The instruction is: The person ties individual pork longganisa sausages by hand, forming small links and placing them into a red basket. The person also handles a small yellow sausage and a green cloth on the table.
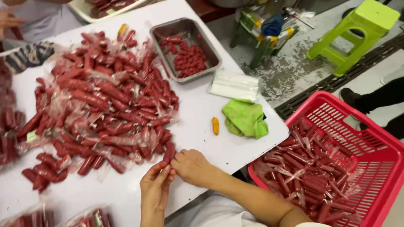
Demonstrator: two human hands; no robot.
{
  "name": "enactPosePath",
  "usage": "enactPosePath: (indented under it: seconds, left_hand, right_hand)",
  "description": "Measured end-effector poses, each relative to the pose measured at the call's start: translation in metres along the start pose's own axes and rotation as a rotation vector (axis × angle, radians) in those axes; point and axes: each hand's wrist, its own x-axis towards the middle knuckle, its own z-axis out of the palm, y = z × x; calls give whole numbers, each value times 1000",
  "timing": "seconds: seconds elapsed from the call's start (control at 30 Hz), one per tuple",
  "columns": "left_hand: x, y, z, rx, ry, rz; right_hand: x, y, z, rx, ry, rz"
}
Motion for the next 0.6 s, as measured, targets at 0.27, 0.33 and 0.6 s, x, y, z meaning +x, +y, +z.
enactPosePath:
  seconds: [0.27, 0.33, 0.6]
  left_hand:
    - [14, 29, 18, 628, -372, 71]
    - [27, 13, 26, 609, -322, 129]
    - [24, -22, 64, 1247, -312, 867]
  right_hand:
    - [-6, 25, -44, 411, 228, -17]
    - [-23, 39, -23, 727, 132, 261]
    - [-40, 68, 6, 858, 135, 696]
